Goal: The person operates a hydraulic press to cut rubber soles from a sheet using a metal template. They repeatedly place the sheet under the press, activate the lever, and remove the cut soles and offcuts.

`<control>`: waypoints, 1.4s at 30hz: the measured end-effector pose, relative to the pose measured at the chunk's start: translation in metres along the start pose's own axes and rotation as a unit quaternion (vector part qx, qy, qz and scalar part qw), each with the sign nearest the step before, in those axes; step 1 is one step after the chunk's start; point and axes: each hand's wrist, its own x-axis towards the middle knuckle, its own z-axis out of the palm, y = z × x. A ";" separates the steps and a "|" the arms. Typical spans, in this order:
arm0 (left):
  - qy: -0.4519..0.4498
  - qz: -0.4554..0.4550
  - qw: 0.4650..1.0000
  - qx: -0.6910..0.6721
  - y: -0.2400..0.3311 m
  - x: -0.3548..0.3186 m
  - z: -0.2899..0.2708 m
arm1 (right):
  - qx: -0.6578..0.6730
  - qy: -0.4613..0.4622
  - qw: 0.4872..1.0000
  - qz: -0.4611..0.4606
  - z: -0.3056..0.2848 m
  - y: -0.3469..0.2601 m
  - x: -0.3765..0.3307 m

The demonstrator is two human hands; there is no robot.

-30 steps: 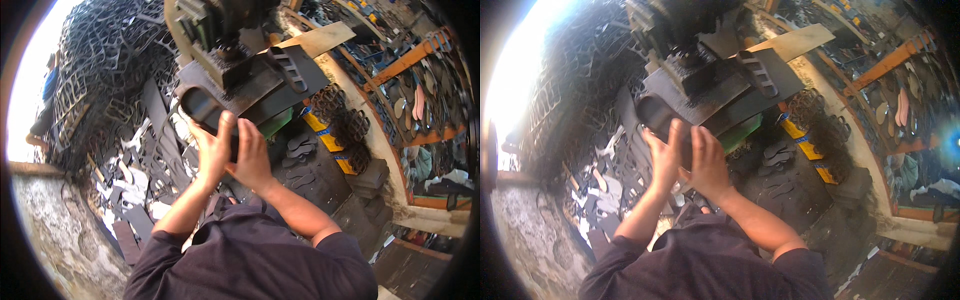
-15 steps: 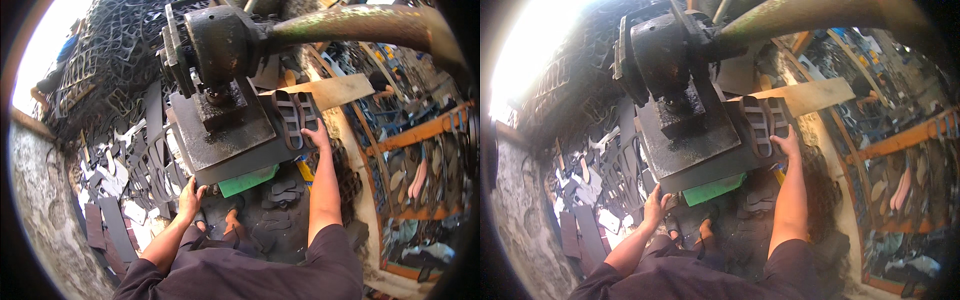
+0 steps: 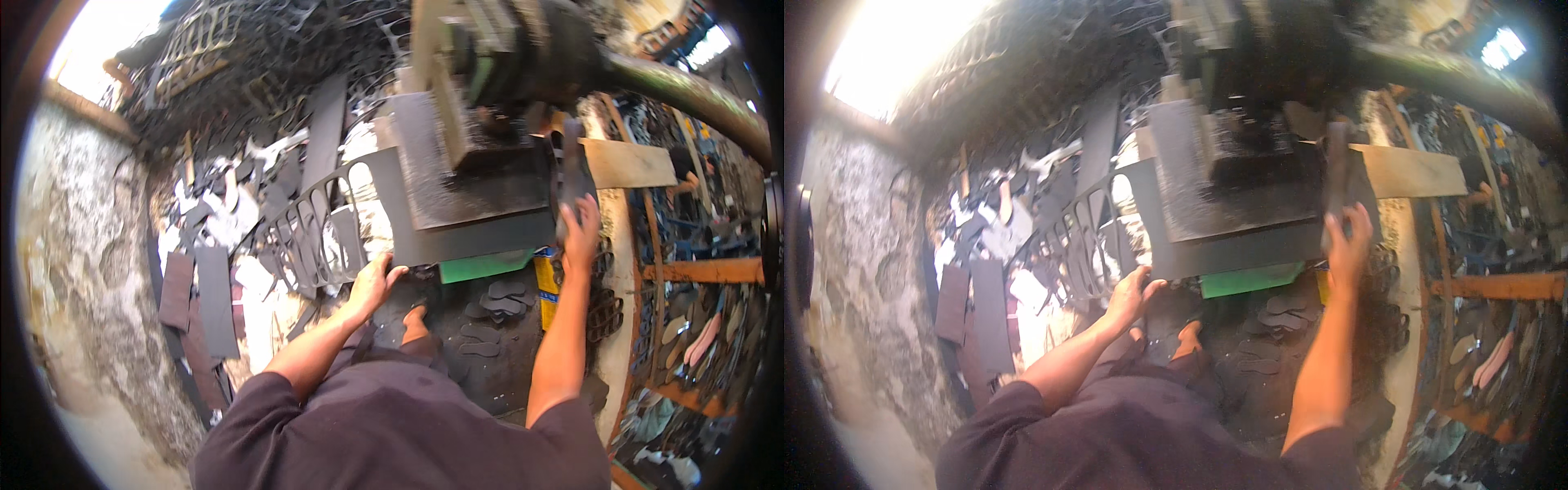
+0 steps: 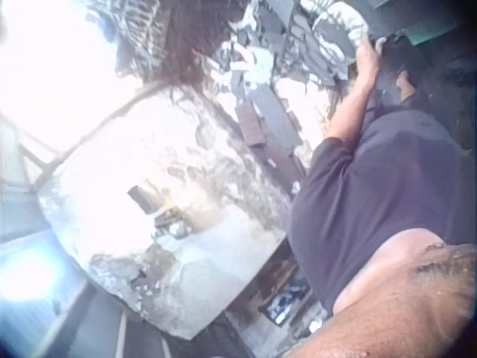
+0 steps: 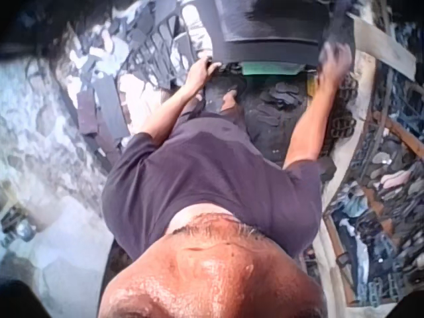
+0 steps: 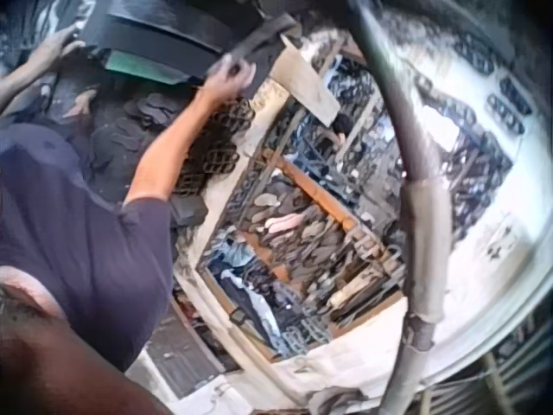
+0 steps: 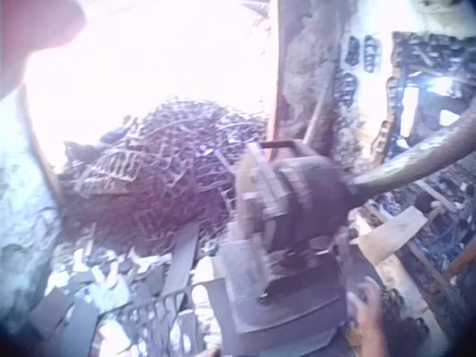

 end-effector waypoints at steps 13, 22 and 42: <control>-0.047 -0.170 0.796 -0.579 -0.044 0.099 -0.037 | -0.103 -0.129 0.980 -0.113 0.209 -0.113 -0.224; 0.017 -0.181 0.788 -0.588 -0.048 0.094 -0.030 | -0.228 -0.084 0.956 -0.165 0.242 -0.090 -0.230; 0.020 -0.035 0.798 -0.601 -0.023 0.071 -0.021 | -0.192 -0.168 0.957 -0.137 0.163 -0.041 -0.241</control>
